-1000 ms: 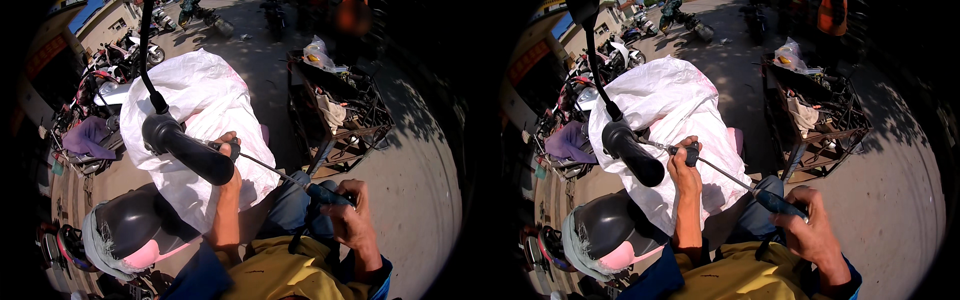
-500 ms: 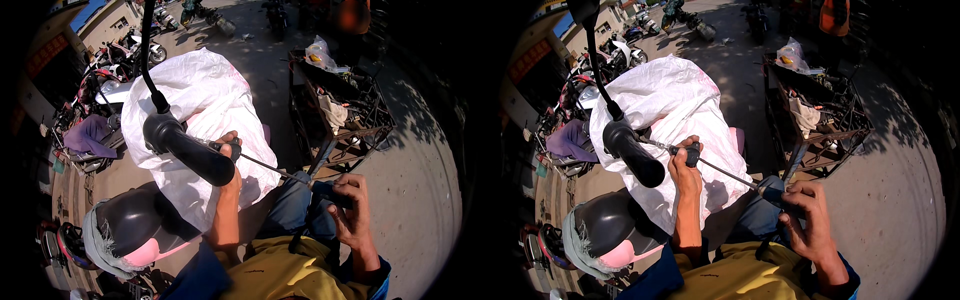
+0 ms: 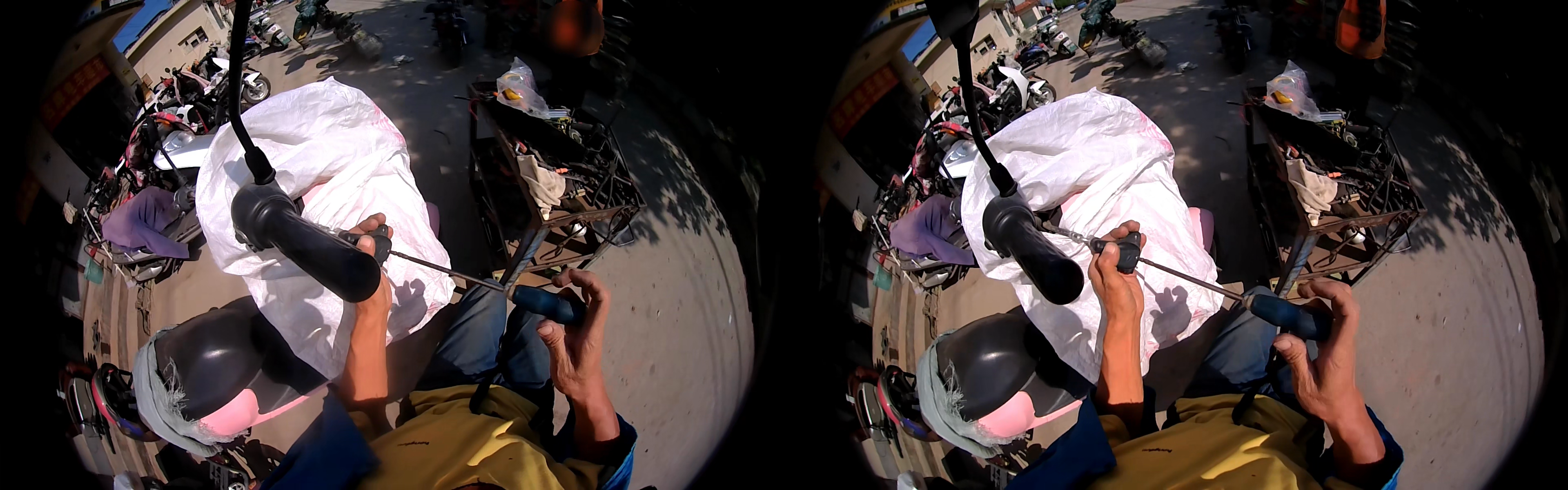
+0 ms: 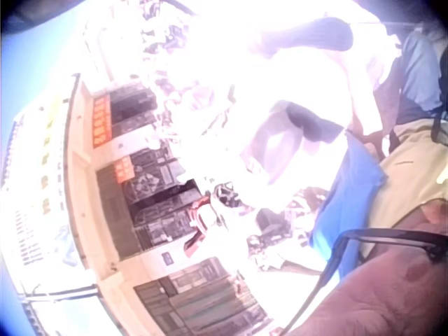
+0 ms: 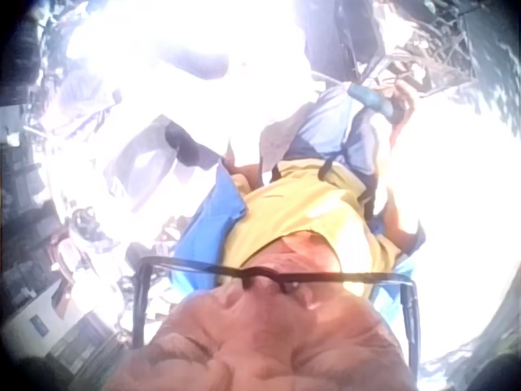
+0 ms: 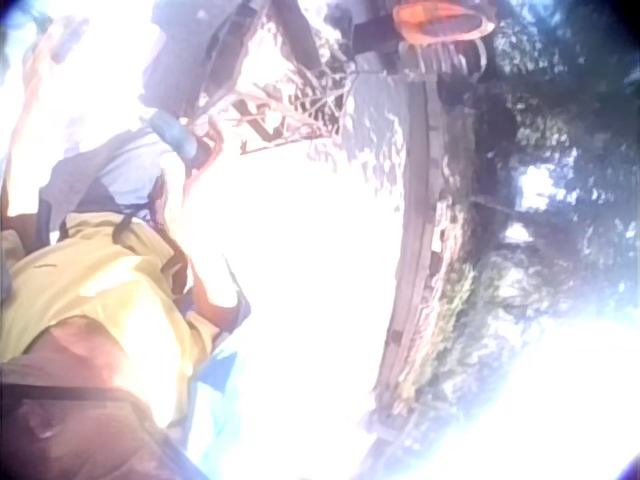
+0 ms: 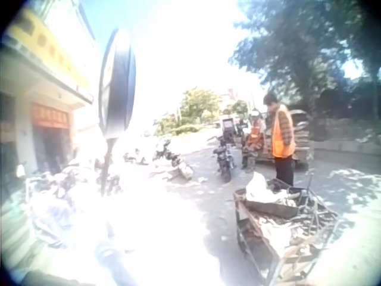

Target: The person uses a screwdriver to remove a screw from the handlebar assembly of a scooter. They then manipulate a small black component and a cable near the handlebar, appearing to adjust or replace a part of the control mechanism.

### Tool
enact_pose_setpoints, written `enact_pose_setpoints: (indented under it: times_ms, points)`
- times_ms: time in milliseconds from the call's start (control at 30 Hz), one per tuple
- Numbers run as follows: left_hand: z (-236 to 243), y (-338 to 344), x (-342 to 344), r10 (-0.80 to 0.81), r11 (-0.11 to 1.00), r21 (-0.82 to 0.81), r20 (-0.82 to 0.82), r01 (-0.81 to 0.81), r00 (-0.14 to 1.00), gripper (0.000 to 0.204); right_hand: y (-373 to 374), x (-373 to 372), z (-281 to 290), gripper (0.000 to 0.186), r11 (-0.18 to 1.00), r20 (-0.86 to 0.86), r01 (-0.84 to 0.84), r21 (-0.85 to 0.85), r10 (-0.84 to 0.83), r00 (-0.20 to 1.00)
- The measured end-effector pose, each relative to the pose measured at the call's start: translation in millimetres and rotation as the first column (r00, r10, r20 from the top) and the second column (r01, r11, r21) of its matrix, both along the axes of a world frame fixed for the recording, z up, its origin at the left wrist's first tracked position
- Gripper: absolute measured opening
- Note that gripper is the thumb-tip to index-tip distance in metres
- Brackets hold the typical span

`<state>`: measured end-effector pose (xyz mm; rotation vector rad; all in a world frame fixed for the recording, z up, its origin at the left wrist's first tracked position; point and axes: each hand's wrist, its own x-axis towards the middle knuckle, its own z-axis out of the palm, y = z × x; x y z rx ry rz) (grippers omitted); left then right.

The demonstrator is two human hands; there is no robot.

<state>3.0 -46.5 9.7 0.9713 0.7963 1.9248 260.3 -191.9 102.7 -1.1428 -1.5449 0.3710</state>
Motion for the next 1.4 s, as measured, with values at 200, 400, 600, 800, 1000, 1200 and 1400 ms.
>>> enact_pose_setpoints:
  times_ms: [200, 400, 600, 800, 1000, 1200, 1400]
  points:
    - [0, -1, -1, 0.009, 1.000, 0.005, -0.008, -0.009, 1.000, 0.037, -3, 18, 13, 0.029, 0.992, 0.276, -0.020, -0.121, 0.053, 0.960]
    - [0, 1, -1, 0.004, 1.000, 0.002, 0.002, -0.004, 1.000, 0.036, 1, 21, 0, 0.038, 0.984, 0.128, -0.178, 0.016, 0.174, 0.976]
    - [-2, -1, -3, -0.043, 0.999, -0.005, 0.001, 0.043, 0.999, 0.036, -9, 26, 11, 0.040, 0.901, 0.131, -0.016, -0.434, 0.080, 0.988]
    - [1, -1, -11, -0.116, 0.993, -0.016, -0.055, 0.115, 0.992, 0.040, -3, 23, -4, 0.044, 0.980, 0.299, -0.192, 0.061, 0.165, 0.940]
    - [8, -14, -27, -0.201, 0.979, -0.066, -0.121, 0.194, 0.972, 0.049, -20, 12, 12, 0.045, 0.986, 0.209, -0.014, -0.165, 0.049, 0.977]
    - [3, -5, -29, -0.269, 0.962, -0.081, -0.136, 0.260, 0.953, 0.039, -17, 16, 15, 0.035, 0.990, 0.321, -0.138, -0.028, 0.140, 0.937]
    - [1, -4, -34, -0.278, 0.960, -0.090, -0.166, 0.266, 0.946, 0.045, -17, 6, 3, 0.041, 0.983, -0.022, -0.180, 0.013, 0.181, 0.983]
